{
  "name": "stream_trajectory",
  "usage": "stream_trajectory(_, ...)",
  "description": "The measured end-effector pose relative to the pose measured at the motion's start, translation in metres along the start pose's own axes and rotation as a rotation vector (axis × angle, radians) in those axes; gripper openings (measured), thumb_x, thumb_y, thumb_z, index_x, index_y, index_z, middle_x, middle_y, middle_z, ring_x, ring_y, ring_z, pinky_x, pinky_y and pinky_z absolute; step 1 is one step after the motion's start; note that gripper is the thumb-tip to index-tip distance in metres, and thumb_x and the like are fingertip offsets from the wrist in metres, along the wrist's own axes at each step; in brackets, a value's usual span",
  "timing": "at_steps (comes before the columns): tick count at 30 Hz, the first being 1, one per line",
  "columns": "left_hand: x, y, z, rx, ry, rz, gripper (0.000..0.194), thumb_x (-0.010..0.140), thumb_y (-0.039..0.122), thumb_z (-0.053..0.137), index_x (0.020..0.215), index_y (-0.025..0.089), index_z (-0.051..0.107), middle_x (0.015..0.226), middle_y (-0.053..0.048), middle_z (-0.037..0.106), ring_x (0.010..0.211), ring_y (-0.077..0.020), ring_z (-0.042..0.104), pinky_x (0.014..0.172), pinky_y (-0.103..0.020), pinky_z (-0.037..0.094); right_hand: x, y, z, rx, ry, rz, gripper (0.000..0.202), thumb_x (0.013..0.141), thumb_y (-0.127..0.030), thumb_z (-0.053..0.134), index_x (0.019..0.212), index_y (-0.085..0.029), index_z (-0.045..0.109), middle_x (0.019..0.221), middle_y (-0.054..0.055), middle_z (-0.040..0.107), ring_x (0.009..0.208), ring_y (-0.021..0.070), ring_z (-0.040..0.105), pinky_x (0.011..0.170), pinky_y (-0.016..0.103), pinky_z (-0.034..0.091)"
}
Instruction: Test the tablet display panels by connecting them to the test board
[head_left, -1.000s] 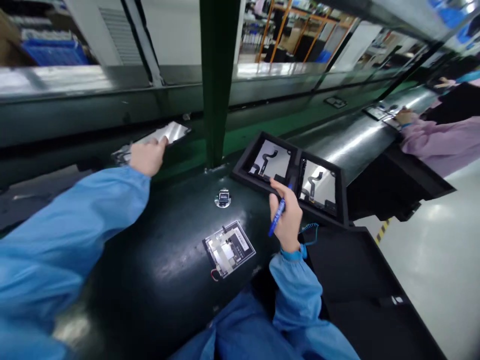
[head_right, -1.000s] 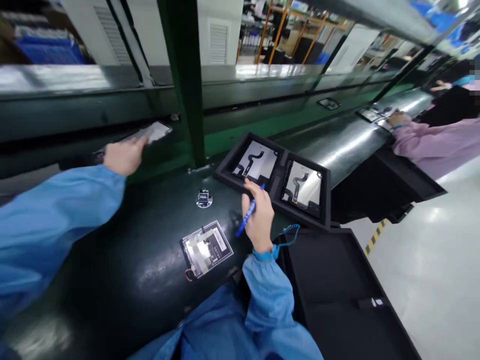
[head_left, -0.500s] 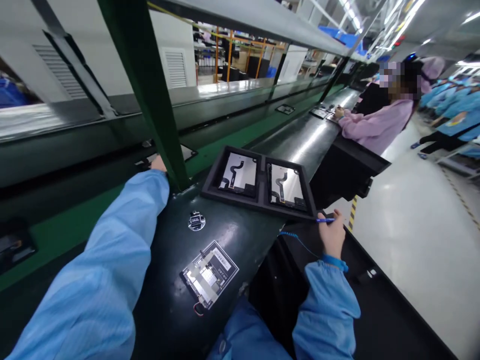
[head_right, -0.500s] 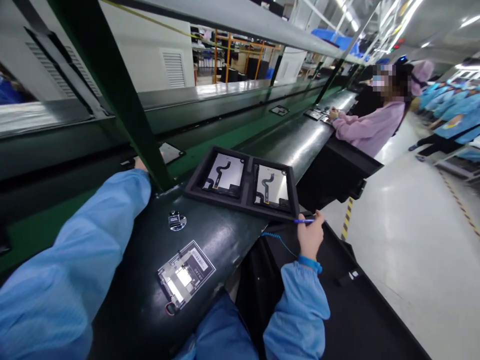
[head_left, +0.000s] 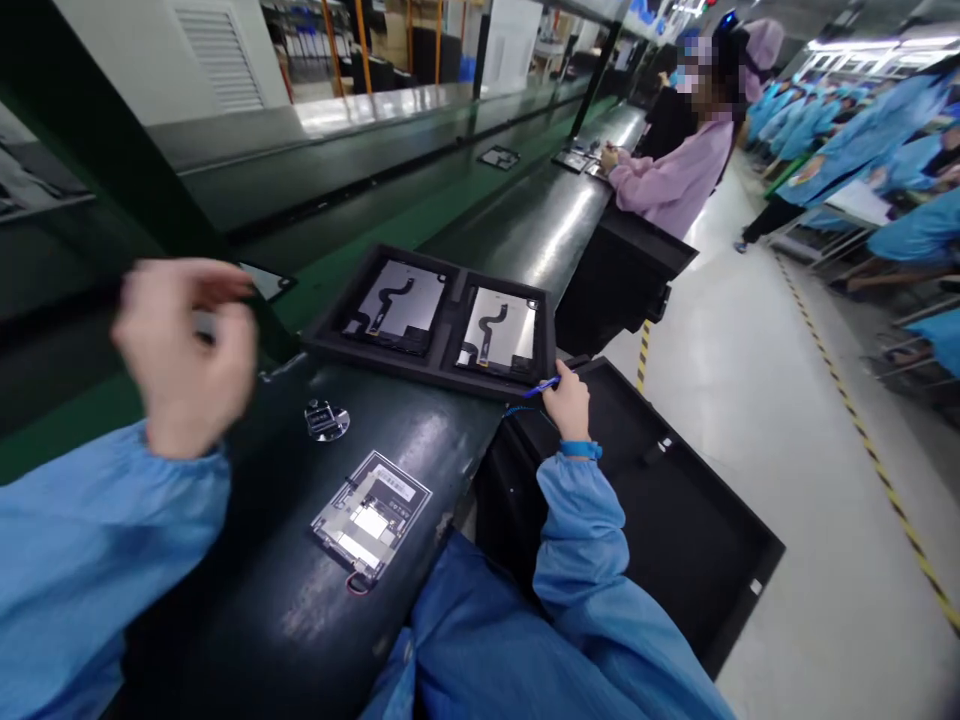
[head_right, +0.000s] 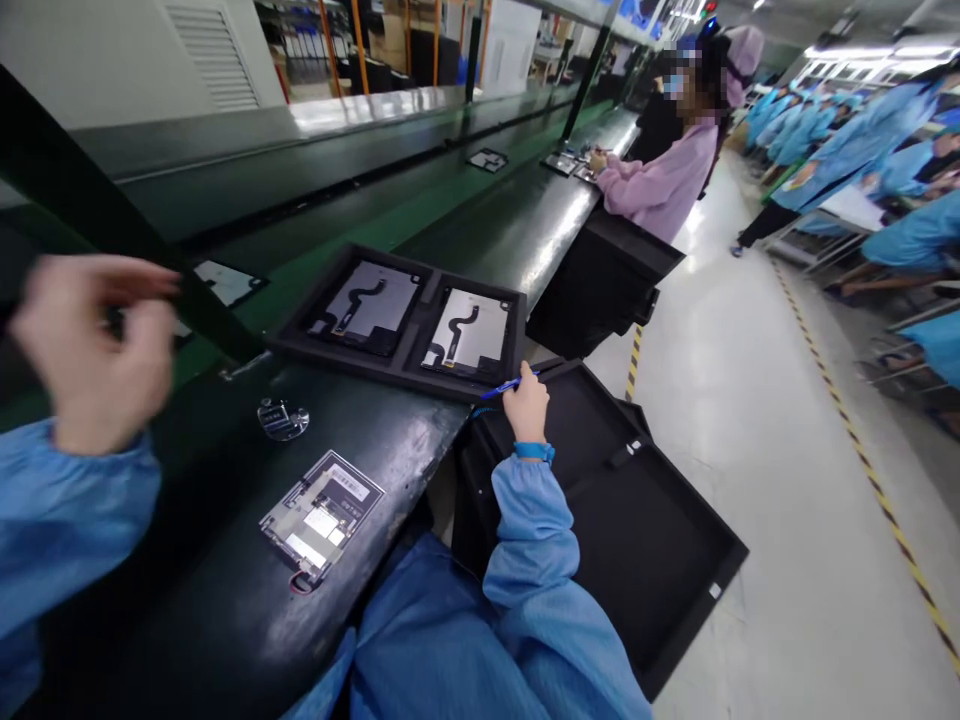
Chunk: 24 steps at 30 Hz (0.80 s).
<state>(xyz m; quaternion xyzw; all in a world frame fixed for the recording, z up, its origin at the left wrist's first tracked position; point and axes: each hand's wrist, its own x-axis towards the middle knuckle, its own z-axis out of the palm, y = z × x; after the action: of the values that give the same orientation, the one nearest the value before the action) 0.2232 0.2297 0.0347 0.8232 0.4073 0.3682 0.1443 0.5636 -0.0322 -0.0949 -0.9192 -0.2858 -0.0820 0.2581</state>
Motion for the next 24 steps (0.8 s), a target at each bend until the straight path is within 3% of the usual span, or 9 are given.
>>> stream_trajectory(2,-0.004,0.046,0.035,-0.076,-0.257,0.235,0.033,0.093,0.028,0.043,0.116,0.024,0.066,0.118,-0.001,0.07,0.116,-0.0216,0.062,0.108,-0.035,0.044,-0.019,-0.002,-0.005,-0.005,-0.018,0.001,0.052,0.082,-0.026,0.054,0.131,-0.012,0.063,0.094,0.021,0.074,0.088,0.0385,0.069,0.08,0.049,0.054)
stream_trajectory(5,-0.004,0.098,0.101,-0.109,-0.707,0.275,0.043,0.092,0.018,0.038,0.128,0.02,0.061,0.123,-0.004,0.072,0.119,-0.0212,0.064,0.108,-0.032,0.045,-0.031,-0.004,-0.011,0.003,-0.04,0.0,0.051,0.087,-0.028,0.051,0.135,-0.012,0.06,0.096,0.02,0.074,0.091,0.0383,0.069,0.082,0.05,0.054)
stream_trajectory(8,-0.008,0.127,0.158,-0.051,-0.82,0.232,0.04,0.089,0.014,0.043,0.125,0.014,0.062,0.132,-0.013,0.067,0.126,-0.0275,0.061,0.109,-0.036,0.044,-0.027,-0.01,-0.012,0.063,-0.061,-0.065,0.058,0.092,-0.028,0.047,0.148,-0.013,0.045,0.126,0.019,0.069,0.118,0.0362,0.064,0.098,0.05,0.052)
stream_trajectory(10,-0.013,0.139,0.18,-0.018,-0.846,0.186,0.037,0.088,0.013,0.047,0.121,0.01,0.062,0.127,-0.019,0.068,0.123,-0.0319,0.062,0.107,-0.041,0.046,-0.022,-0.015,-0.008,0.121,-0.104,-0.132,0.061,0.094,-0.025,0.044,0.153,-0.011,0.036,0.148,0.018,0.054,0.143,0.0336,0.045,0.114,0.051,0.043)
stream_trajectory(13,-0.019,0.151,0.192,0.002,-0.849,0.091,0.036,0.09,0.017,0.048,0.123,0.009,0.058,0.122,-0.022,0.068,0.12,-0.0342,0.064,0.103,-0.046,0.048,-0.019,-0.022,0.002,0.177,-0.165,-0.152,0.059,0.097,-0.024,0.041,0.153,-0.007,0.035,0.157,0.019,0.043,0.156,0.0315,0.023,0.124,0.051,0.031)
stream_trajectory(18,-0.024,0.159,0.195,-0.02,-0.779,-0.065,0.043,0.091,0.024,0.047,0.132,0.011,0.05,0.137,-0.027,0.058,0.127,-0.0386,0.058,0.103,-0.048,0.047,-0.022,-0.02,0.011,0.243,-0.139,-0.129,0.06,0.098,-0.026,0.038,0.153,-0.005,0.033,0.156,0.019,0.043,0.155,0.0321,0.023,0.125,0.052,0.03)
stream_trajectory(24,-0.025,0.157,0.199,-0.171,-0.733,-0.198,0.031,0.086,0.021,0.057,0.115,0.013,0.059,0.13,-0.025,0.063,0.131,-0.0413,0.054,0.109,-0.052,0.041,-0.024,-0.014,0.016,0.291,-0.12,-0.16,0.06,0.098,-0.03,0.042,0.152,-0.005,0.034,0.157,0.019,0.042,0.156,0.0319,0.022,0.125,0.049,0.03)
